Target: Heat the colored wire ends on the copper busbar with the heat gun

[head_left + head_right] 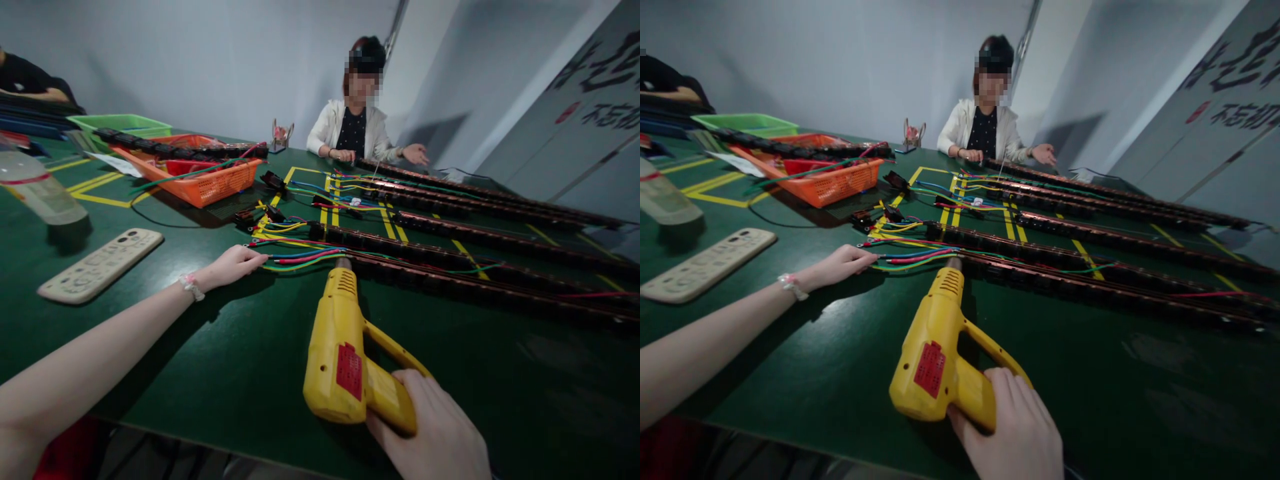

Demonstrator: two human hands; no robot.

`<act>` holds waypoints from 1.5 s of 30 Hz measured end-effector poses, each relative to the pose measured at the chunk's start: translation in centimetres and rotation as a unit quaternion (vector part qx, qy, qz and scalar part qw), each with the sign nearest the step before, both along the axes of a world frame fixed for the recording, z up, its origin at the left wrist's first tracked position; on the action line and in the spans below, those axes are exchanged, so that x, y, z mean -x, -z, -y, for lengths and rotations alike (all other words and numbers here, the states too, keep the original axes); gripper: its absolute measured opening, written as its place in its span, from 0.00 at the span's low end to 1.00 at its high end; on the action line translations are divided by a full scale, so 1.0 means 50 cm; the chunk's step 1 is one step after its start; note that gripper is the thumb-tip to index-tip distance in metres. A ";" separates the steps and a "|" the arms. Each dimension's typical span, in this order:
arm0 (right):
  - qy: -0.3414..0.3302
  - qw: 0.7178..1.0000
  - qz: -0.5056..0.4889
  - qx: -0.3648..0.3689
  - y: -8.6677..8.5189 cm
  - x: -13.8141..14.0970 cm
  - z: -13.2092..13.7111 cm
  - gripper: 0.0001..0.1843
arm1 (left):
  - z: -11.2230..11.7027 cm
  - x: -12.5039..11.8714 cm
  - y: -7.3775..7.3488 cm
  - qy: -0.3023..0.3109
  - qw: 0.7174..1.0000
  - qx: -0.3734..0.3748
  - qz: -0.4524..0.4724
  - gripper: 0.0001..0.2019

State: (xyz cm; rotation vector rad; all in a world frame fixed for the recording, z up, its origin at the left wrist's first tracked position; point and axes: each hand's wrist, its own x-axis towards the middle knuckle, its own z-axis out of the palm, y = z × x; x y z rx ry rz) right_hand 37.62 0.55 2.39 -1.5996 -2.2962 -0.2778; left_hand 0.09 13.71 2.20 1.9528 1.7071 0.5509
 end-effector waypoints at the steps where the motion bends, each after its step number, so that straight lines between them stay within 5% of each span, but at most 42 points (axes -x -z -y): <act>1: -0.017 1.000 0.011 -0.018 0.001 0.002 0.002 0.26 | 0.000 0.000 0.000 -0.001 1.000 -0.001 0.005 0.30; 5: -0.058 0.997 0.013 -0.056 0.012 0.025 0.020 0.26 | 0.001 0.000 0.000 -0.002 1.000 -0.007 0.019 0.30; 12: -0.071 0.994 -0.080 0.005 0.043 0.093 0.048 0.26 | 0.001 0.000 0.000 -0.002 1.000 -0.007 0.020 0.30; 19: -0.144 0.981 -0.112 -0.072 0.027 0.173 0.041 0.27 | -0.002 0.002 0.005 -0.003 1.000 0.001 0.022 0.32; 23: -0.164 0.977 -0.121 -0.057 0.021 0.194 0.033 0.34 | -0.001 0.000 0.001 -0.019 0.999 0.002 0.034 0.33; 34: -0.173 0.969 -0.167 0.046 0.000 0.132 0.002 0.32 | -0.001 0.004 0.005 -0.006 0.999 0.009 0.038 0.31; 41: -0.157 0.983 -0.090 -0.031 -0.041 0.073 -0.014 0.43 | 0.000 0.003 0.002 -0.006 1.000 0.001 0.018 0.31; 45: -0.133 0.989 -0.018 -0.068 -0.027 0.028 -0.019 0.40 | 0.001 0.004 0.004 0.022 0.999 -0.030 -0.015 0.30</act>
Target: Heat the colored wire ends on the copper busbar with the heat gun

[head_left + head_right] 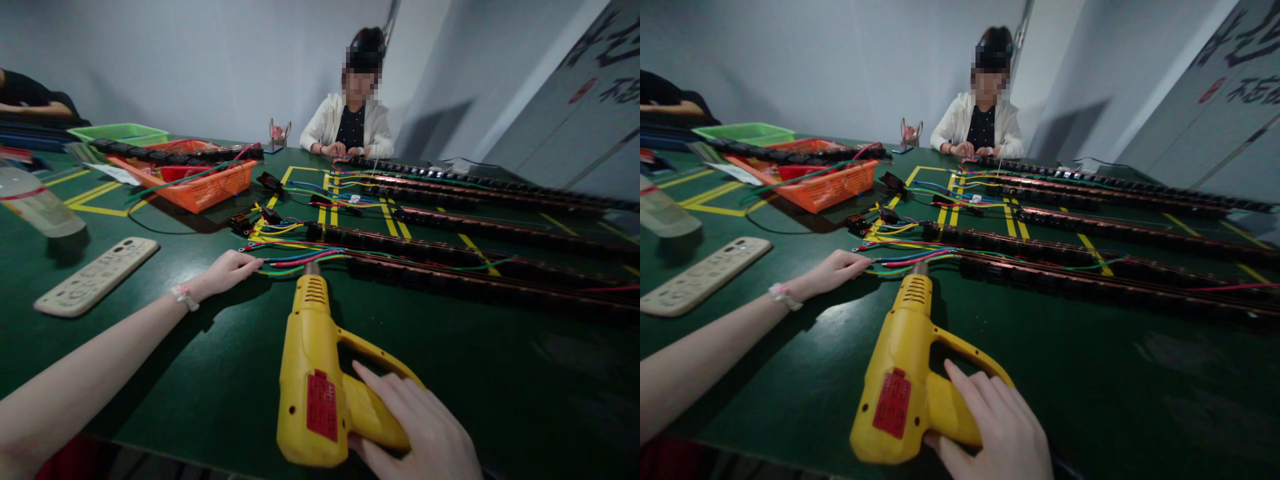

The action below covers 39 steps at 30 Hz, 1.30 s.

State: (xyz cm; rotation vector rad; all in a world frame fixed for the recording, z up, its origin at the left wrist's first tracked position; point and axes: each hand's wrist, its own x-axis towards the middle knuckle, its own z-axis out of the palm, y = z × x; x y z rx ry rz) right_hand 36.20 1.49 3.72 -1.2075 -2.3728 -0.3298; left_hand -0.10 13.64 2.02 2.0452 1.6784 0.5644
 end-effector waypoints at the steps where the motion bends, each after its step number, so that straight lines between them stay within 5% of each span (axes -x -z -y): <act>1: 0.005 1.000 0.020 -0.008 0.008 -0.011 0.000 0.38 | 0.000 0.001 0.001 0.008 1.000 -0.011 -0.011 0.29; 7: 0.115 0.993 0.031 0.017 0.045 -0.037 0.007 0.31 | 0.004 -0.003 0.002 0.027 0.996 -0.066 -0.054 0.26; 23: 0.134 0.991 0.025 0.009 0.054 -0.013 0.023 0.25 | 0.006 -0.030 -0.004 -0.046 0.991 -0.103 -0.078 0.20; 32: 0.177 0.984 0.025 0.009 0.084 0.054 0.058 0.22 | 0.002 -0.056 -0.010 -0.029 0.989 -0.095 -0.110 0.17; 35: 0.159 0.987 0.000 0.026 0.090 0.084 0.068 0.27 | 0.000 -0.060 -0.008 -0.037 0.989 -0.087 -0.112 0.16; 39: 0.111 0.992 -0.054 -0.038 0.095 0.126 0.071 0.20 | -0.006 -0.063 0.001 -0.049 0.991 -0.071 -0.100 0.16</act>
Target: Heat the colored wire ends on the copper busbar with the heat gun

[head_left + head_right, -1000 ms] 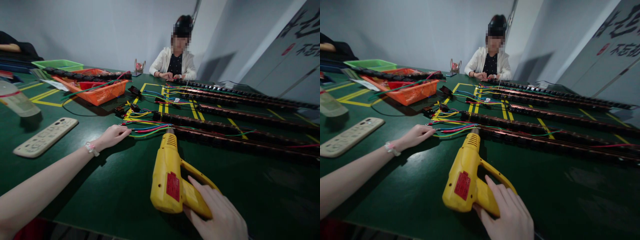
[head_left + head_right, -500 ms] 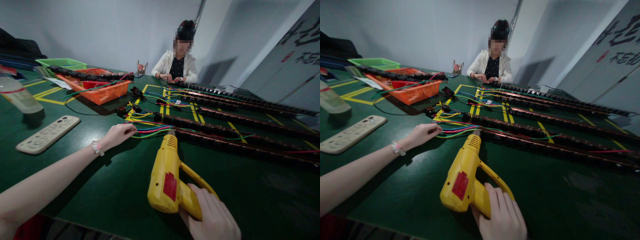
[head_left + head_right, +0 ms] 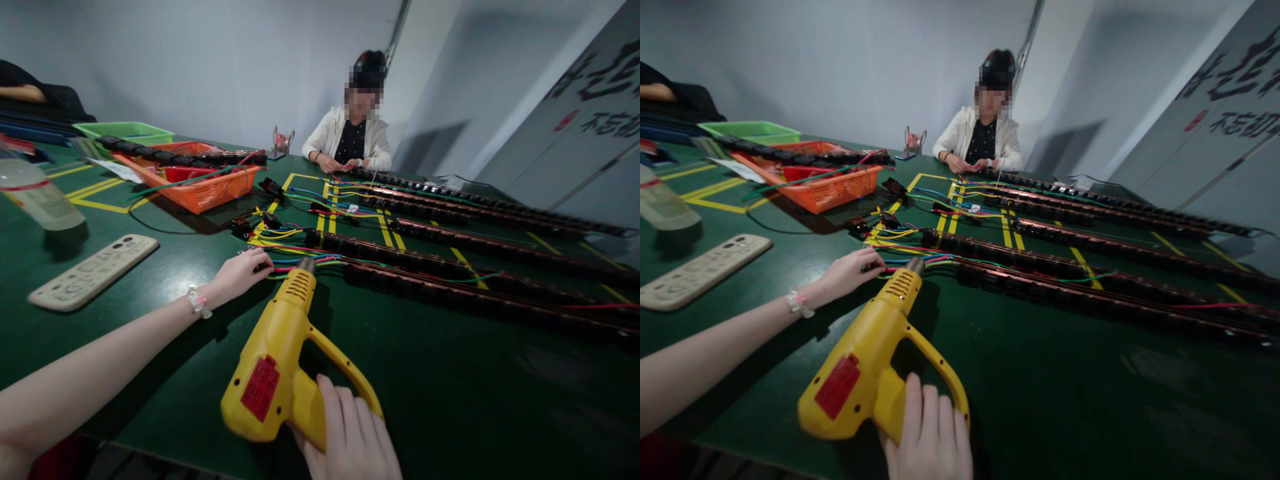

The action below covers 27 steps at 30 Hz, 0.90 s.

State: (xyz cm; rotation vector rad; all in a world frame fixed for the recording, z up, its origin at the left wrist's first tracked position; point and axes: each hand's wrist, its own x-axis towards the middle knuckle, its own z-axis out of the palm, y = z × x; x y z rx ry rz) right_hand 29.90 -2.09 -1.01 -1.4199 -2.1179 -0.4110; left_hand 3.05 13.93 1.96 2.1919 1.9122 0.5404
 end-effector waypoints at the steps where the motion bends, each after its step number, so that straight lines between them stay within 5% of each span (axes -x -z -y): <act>1: -0.012 1.000 -0.011 -0.021 0.001 0.011 -0.001 0.18 | -0.001 0.000 0.003 -0.001 1.000 0.000 0.006 0.16; 9: -0.056 0.994 -0.059 -0.066 0.010 0.071 -0.010 0.25 | 0.013 0.008 0.012 0.001 1.000 -0.002 0.019 0.15; 16: -0.085 0.991 -0.095 -0.035 0.012 0.051 -0.027 0.28 | -0.007 0.010 0.018 -0.025 0.996 0.010 0.085 0.17; 20: -0.149 0.986 -0.072 0.011 -0.018 0.013 -0.049 0.33 | -0.019 0.014 0.030 -0.016 0.996 0.001 0.088 0.19; 23: -0.191 0.976 -0.082 0.070 -0.058 0.000 -0.069 0.25 | -0.022 0.015 0.034 -0.012 0.996 -0.008 0.087 0.18; 27: -0.130 0.954 -0.030 0.268 -0.114 0.023 -0.099 0.19 | -0.017 0.008 0.026 -0.011 0.995 -0.012 0.103 0.18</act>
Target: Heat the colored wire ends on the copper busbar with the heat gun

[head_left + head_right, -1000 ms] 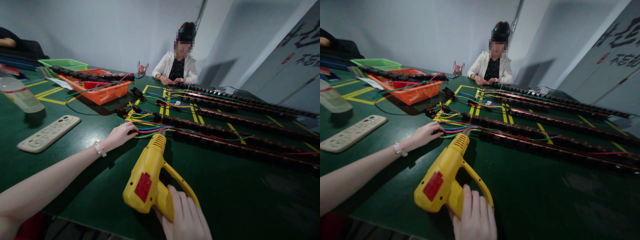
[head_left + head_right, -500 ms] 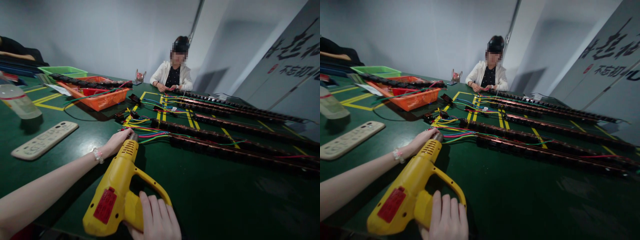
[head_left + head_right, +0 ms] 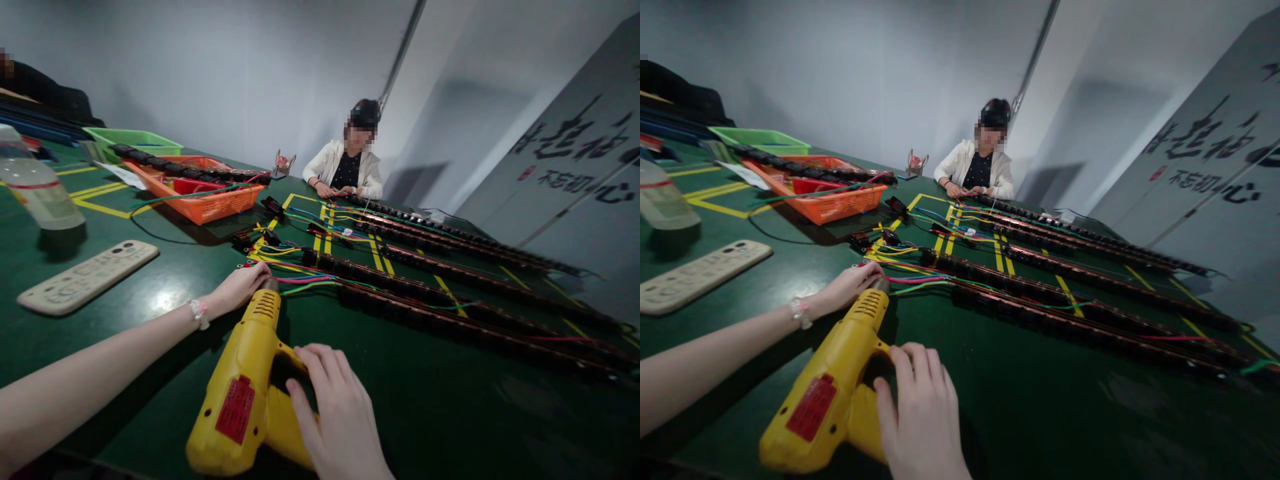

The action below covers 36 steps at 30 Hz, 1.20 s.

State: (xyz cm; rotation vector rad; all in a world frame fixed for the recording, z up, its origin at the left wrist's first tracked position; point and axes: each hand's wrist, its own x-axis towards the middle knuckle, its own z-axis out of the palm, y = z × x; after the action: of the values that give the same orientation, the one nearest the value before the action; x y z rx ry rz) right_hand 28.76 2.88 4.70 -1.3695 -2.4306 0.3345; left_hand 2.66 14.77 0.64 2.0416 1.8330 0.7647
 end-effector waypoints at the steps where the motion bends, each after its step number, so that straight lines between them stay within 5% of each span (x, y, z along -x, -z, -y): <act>1: 0.009 0.998 0.032 0.056 -0.011 0.009 -0.008 0.20 | 0.002 -0.002 -0.003 -0.001 1.000 0.004 0.003 0.17; 6: -0.044 0.982 0.109 0.148 -0.039 0.038 -0.054 0.19 | 0.005 -0.006 -0.007 0.004 1.000 0.003 0.017 0.18; 12: -0.153 0.962 0.188 0.123 -0.037 0.040 -0.110 0.13 | 0.002 -0.001 0.001 0.021 0.999 -0.020 0.015 0.19; 19: -0.201 0.952 0.217 0.080 -0.024 0.046 -0.135 0.13 | 0.016 -0.008 -0.008 0.039 0.998 -0.036 -0.013 0.20; 36: -0.171 0.968 0.126 0.136 0.006 0.016 -0.138 0.08 | 0.013 -0.020 -0.022 0.054 0.995 0.006 -0.082 0.21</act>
State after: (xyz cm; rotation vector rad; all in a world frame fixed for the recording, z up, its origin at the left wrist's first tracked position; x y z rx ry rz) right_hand 27.94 9.80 4.39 -1.1435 -2.9289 0.6346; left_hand 3.65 14.13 1.74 2.2334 1.7880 0.5705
